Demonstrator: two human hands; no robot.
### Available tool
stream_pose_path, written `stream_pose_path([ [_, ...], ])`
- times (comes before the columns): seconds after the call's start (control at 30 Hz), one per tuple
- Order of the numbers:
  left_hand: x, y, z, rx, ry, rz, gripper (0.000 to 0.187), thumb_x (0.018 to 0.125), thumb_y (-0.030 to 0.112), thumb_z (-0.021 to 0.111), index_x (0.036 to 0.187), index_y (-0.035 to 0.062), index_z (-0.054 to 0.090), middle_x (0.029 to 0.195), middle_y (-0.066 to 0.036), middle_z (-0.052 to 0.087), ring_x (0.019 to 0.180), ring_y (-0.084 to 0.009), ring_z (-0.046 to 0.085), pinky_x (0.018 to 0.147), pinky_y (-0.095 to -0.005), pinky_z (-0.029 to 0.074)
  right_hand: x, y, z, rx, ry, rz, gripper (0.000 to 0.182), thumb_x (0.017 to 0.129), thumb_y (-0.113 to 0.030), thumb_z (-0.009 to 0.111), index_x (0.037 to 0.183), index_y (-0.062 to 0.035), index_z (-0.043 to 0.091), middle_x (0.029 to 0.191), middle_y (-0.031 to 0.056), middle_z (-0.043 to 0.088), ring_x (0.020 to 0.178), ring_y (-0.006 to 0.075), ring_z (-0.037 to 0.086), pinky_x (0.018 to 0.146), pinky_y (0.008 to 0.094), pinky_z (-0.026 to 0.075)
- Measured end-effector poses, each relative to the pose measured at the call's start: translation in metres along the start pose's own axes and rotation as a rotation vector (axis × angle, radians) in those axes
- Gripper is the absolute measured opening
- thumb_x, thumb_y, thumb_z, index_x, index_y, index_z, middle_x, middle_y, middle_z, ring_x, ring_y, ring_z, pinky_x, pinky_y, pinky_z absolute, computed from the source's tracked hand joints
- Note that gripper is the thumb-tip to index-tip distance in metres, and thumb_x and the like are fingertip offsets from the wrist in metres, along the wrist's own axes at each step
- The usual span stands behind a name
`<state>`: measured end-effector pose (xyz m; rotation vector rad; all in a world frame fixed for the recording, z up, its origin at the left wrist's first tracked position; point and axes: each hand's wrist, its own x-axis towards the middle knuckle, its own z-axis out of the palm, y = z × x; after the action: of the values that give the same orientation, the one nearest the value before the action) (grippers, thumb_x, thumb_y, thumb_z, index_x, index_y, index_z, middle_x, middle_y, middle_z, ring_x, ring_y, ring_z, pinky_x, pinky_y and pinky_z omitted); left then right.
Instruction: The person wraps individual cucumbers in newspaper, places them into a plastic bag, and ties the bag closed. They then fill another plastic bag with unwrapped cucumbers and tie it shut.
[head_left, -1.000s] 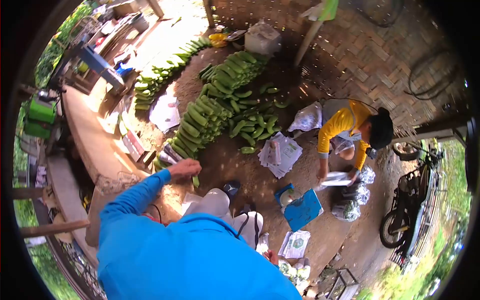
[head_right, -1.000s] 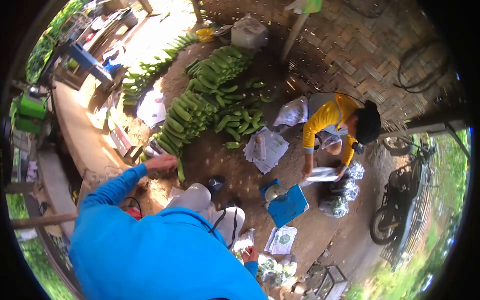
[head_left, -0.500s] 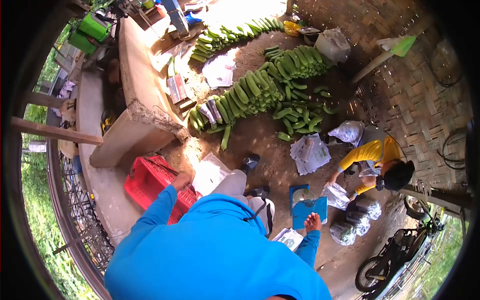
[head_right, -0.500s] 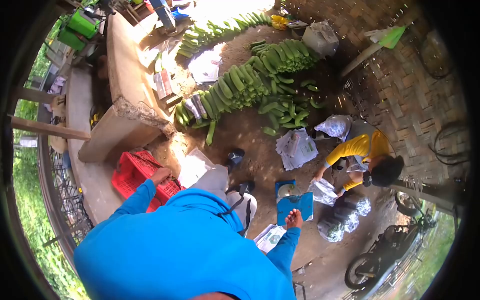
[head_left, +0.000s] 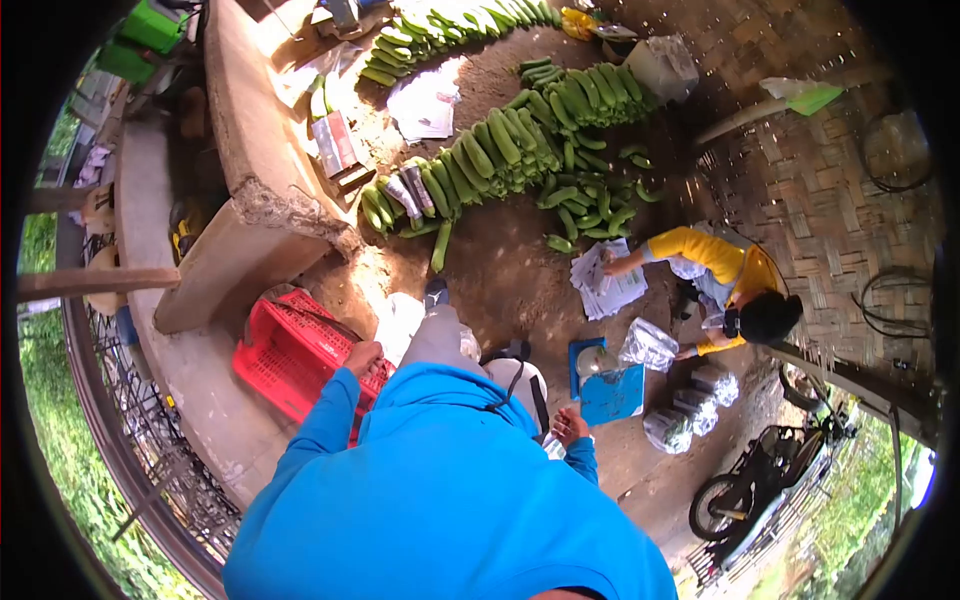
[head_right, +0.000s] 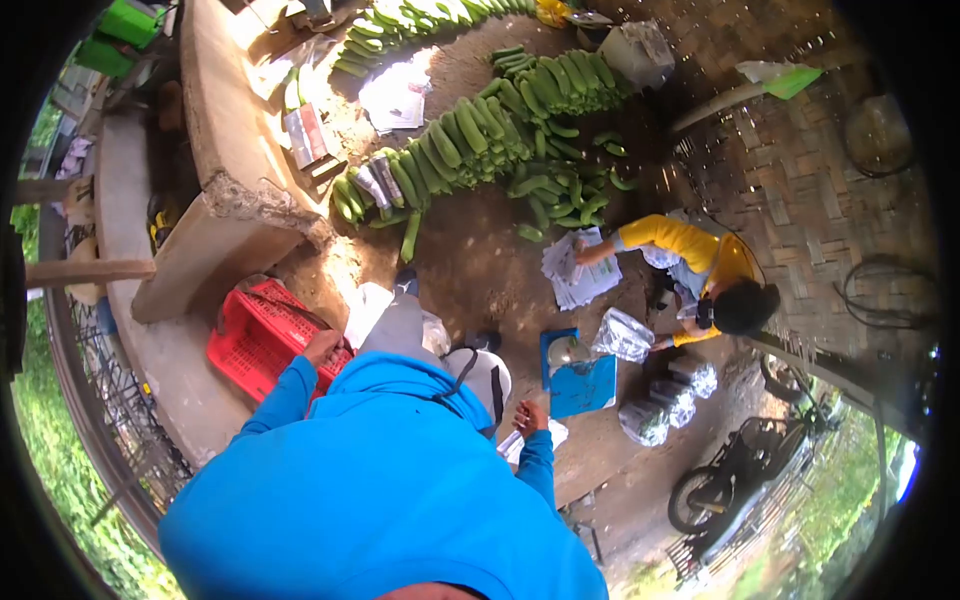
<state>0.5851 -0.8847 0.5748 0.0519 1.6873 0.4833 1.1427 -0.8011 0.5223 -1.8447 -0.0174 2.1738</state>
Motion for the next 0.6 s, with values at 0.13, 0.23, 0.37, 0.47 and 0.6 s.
stream_pose_path([
  [0.13, 0.011, 0.029, -0.049, -0.083, -0.036, 0.053, 0.023, 0.082, 0.033, 0.049, 0.077, 0.0112, 0.054, 0.064, -0.001, 0.053, 0.047, -0.0101, 0.046, 0.039, -0.0250, 0.035, -0.015, 0.012, 0.060, 0.043, 0.195, 0.043, 0.017, 0.083, -0.031, 0.061, 0.081, -0.0154, 0.054, 0.064, -0.0019, 0.046, 0.051, 0.0129, 0.043, 0.052, 0.0316, 0.039],
  [0.23, 0.031, 0.059, -0.095, -0.012, 0.016, 0.089, 0.022, 0.084, 0.034, 0.047, 0.077, 0.0142, 0.054, 0.064, 0.000, 0.052, 0.047, -0.0083, 0.046, 0.041, -0.0238, 0.035, 0.002, 0.012, 0.088, 0.062, 0.138, -0.040, 0.022, 0.086, -0.037, 0.056, 0.084, -0.0157, 0.056, 0.067, -0.0024, 0.049, 0.052, 0.0108, 0.042, 0.050, 0.0286, 0.038],
  [0.37, 0.023, 0.113, -0.135, -0.100, 0.129, 0.180, 0.021, 0.085, 0.033, 0.048, 0.077, 0.0138, 0.053, 0.065, 0.001, 0.052, 0.050, -0.0077, 0.047, 0.044, -0.0225, 0.037, 0.024, -0.025, 0.143, -0.144, 0.045, 0.029, 0.016, 0.086, -0.032, 0.058, 0.084, -0.0155, 0.056, 0.066, -0.0033, 0.048, 0.055, 0.0115, 0.047, 0.053, 0.0274, 0.042],
  [0.47, 0.023, 0.129, -0.154, -0.218, 0.173, 0.258, 0.020, 0.086, 0.033, 0.049, 0.079, 0.0142, 0.053, 0.067, 0.001, 0.054, 0.050, -0.0073, 0.048, 0.044, -0.0227, 0.038, 0.019, -0.063, 0.196, -0.200, -0.013, -0.069, 0.017, 0.088, -0.031, 0.058, 0.086, -0.0147, 0.057, 0.068, -0.0035, 0.050, 0.054, 0.0100, 0.047, 0.049, 0.0266, 0.041],
  [0.6, 0.011, 0.109, -0.163, -0.278, 0.186, 0.218, 0.017, 0.086, 0.030, 0.049, 0.083, 0.0137, 0.053, 0.071, 0.000, 0.054, 0.050, -0.0078, 0.047, 0.046, -0.0215, 0.039, 0.010, -0.121, 0.251, -0.287, 0.076, -0.074, 0.017, 0.085, -0.031, 0.062, 0.091, -0.0153, 0.061, 0.071, -0.0037, 0.053, 0.058, 0.0103, 0.049, 0.052, 0.0287, 0.042],
])
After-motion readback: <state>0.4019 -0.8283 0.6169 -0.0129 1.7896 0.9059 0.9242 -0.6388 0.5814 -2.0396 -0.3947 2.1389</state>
